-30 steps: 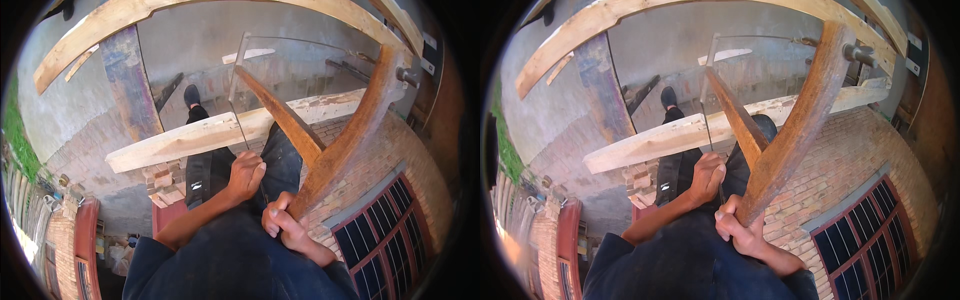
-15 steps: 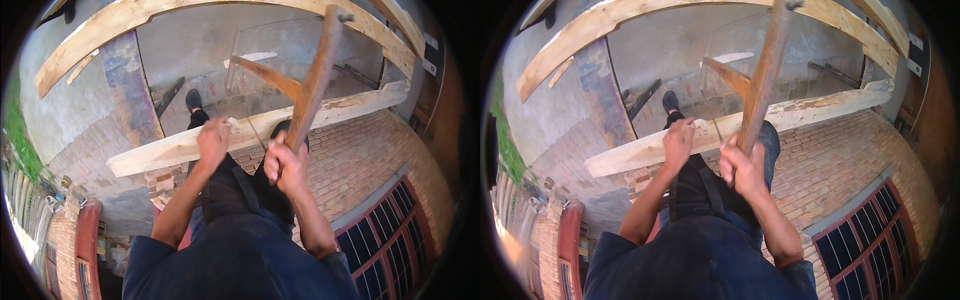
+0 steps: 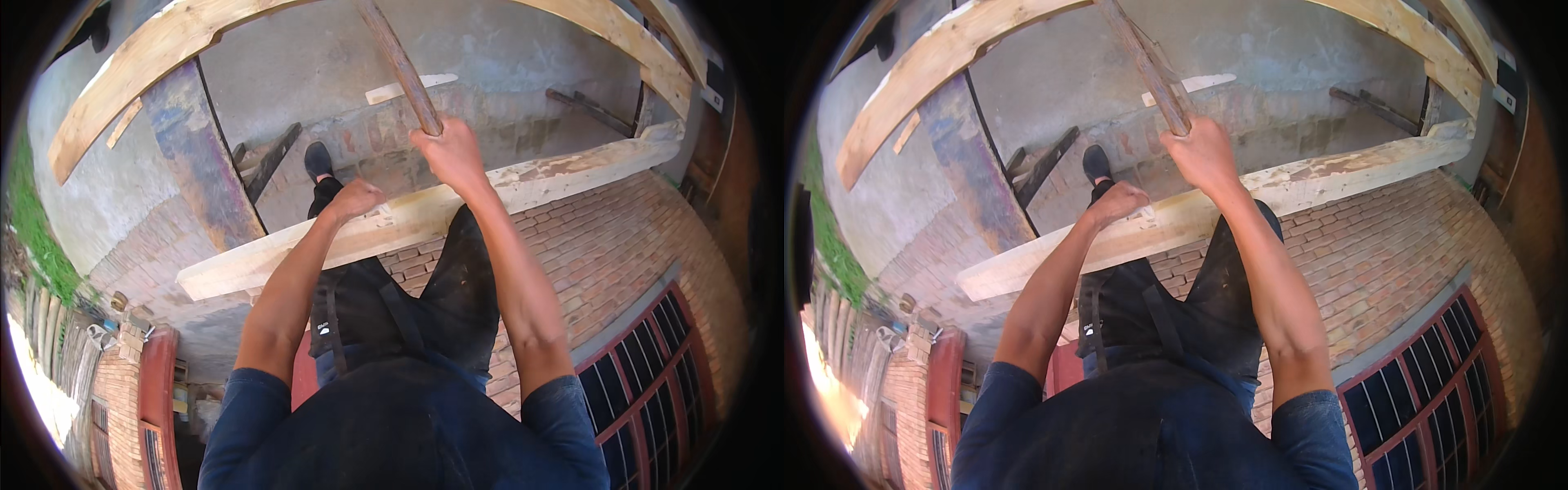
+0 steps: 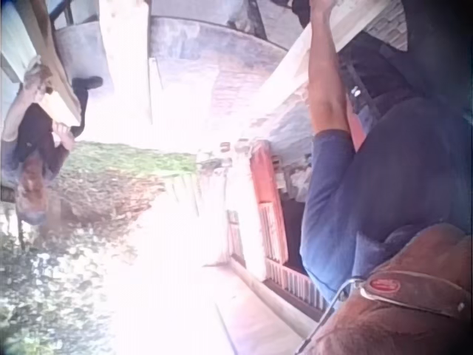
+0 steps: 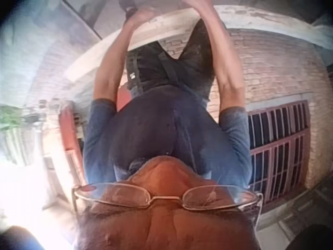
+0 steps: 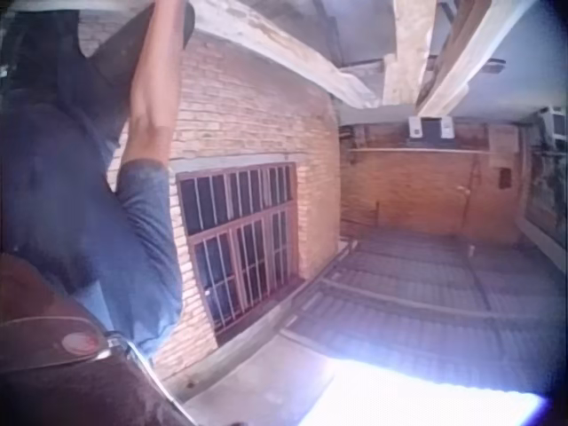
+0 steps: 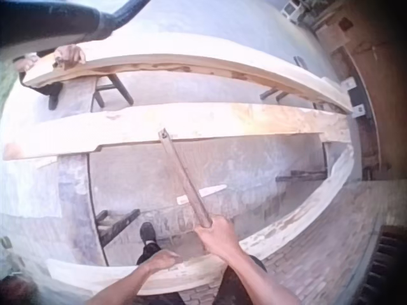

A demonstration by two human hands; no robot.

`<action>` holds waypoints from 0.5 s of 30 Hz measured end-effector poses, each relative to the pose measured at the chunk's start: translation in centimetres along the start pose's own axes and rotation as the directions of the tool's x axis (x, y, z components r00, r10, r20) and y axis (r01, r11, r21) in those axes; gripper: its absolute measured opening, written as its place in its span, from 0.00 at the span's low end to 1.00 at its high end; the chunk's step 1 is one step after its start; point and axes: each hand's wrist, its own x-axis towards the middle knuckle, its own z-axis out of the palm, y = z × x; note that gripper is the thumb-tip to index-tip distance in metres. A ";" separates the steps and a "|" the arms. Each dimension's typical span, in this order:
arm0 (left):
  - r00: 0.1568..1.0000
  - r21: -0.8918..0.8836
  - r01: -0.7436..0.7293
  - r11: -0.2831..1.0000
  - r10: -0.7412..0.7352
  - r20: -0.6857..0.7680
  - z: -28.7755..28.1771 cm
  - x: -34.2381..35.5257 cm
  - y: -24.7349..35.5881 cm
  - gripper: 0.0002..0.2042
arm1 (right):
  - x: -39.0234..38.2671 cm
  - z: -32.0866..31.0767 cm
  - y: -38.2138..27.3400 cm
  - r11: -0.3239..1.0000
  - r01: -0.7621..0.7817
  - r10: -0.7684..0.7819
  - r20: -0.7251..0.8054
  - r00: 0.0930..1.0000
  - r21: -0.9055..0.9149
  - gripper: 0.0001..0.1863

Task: The person uses a bow saw to cut a long wooden plank resting on sawhorses. They position the plank, saw through it, and then flip the plank to continue sawing on the other side.

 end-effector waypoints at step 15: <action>0.944 0.243 -0.165 0.956 0.224 -0.242 1.4 -1.2 0.9 0.11 | 6.3 2.0 4.1 0.980 0.005 -0.047 -0.211 0.976 -0.197 0.16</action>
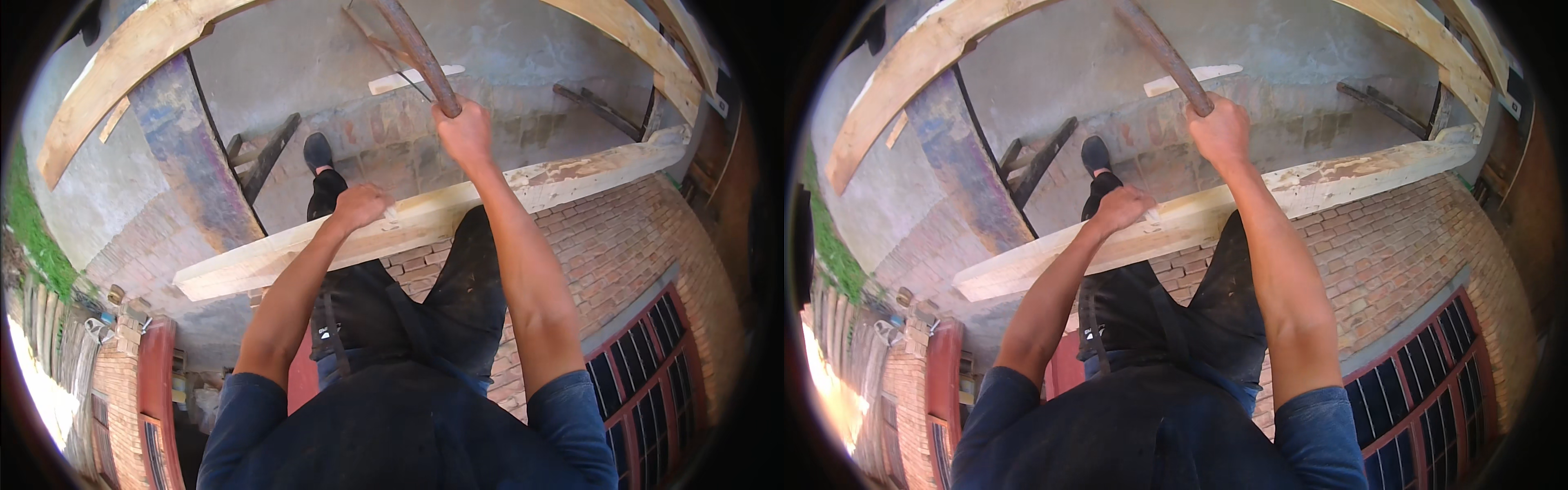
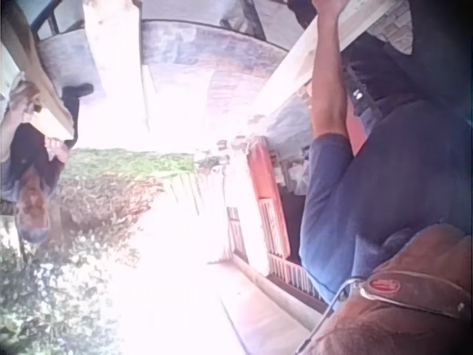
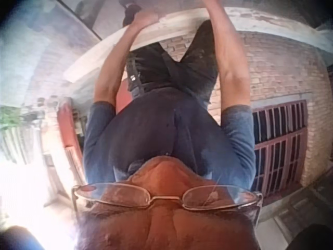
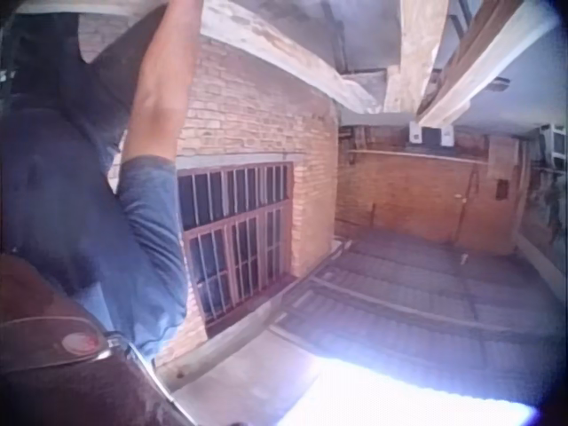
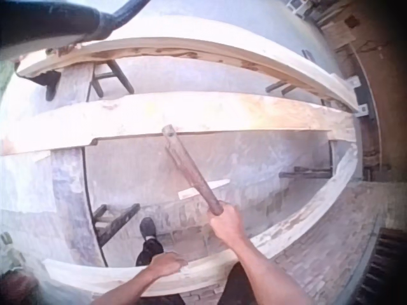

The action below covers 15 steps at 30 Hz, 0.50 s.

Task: The person uses a bow saw to cut a long wooden plank resting on sawhorses. They position the plank, saw through it, and then flip the plank to continue sawing on the other side.

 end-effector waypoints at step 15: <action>0.782 0.266 -0.376 0.888 0.457 -0.423 1.3 -6.2 3.9 0.13 | -0.4 -0.8 0.9 1.000 0.004 -0.004 -0.040 0.999 0.010 0.16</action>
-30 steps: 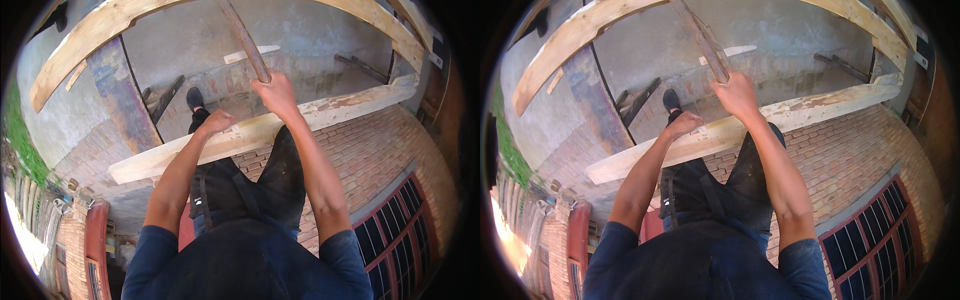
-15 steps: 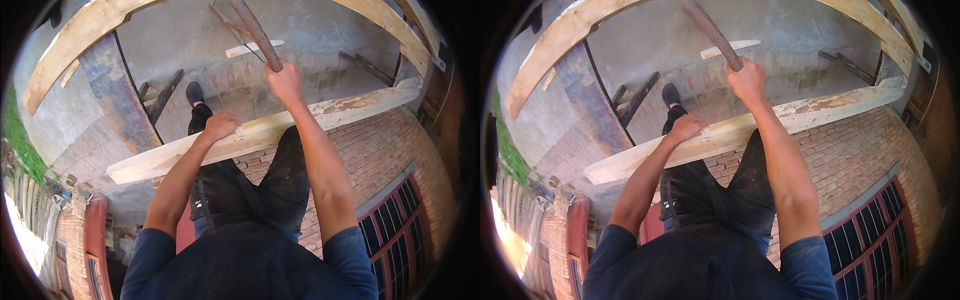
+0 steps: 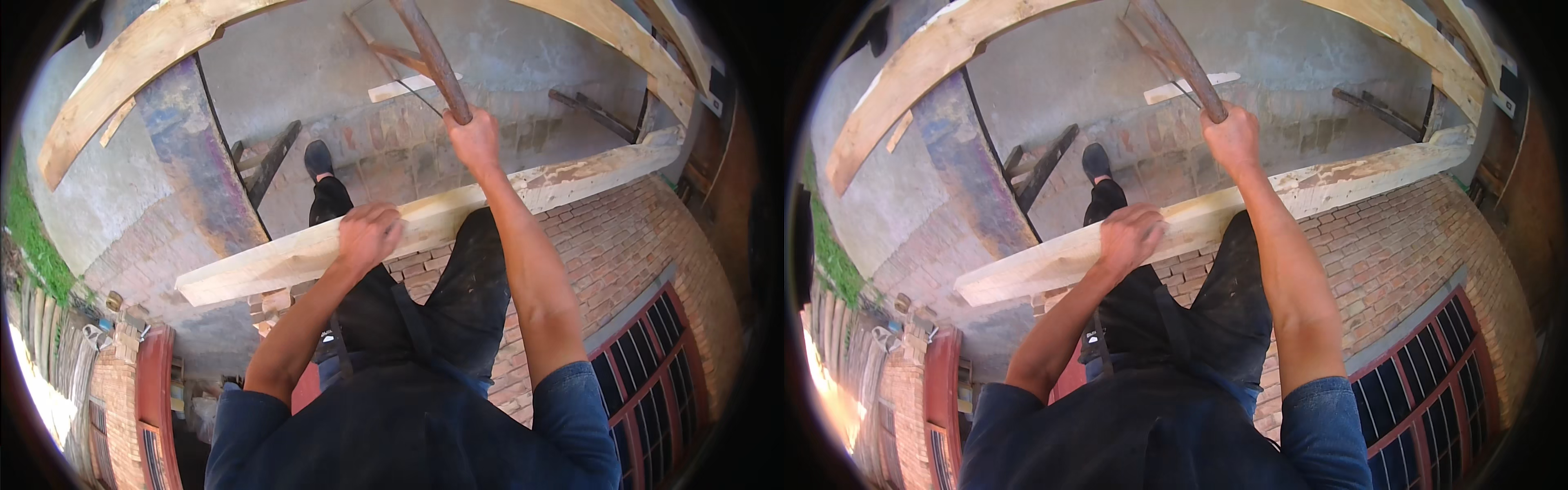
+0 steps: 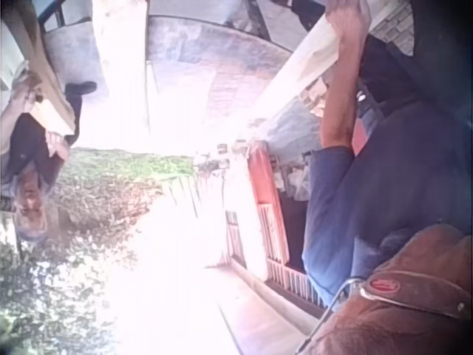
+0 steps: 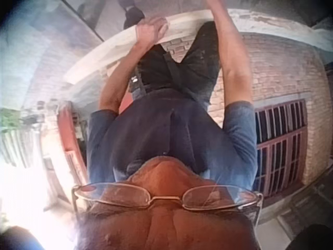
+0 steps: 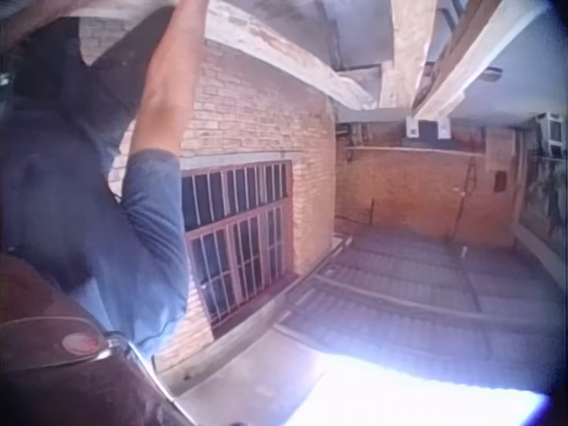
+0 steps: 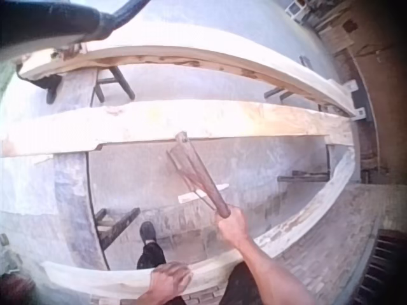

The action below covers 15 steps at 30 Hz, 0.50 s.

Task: The person uses a bow saw to cut a long wooden plank resting on sawhorses. They position the plank, saw through it, and then flip the plank to continue sawing on the other side.

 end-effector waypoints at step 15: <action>0.984 0.372 0.168 0.913 -0.134 -0.116 2.2 -2.3 -2.3 0.08 | 0.4 0.3 1.2 1.000 0.010 -0.010 0.001 1.000 -0.019 0.16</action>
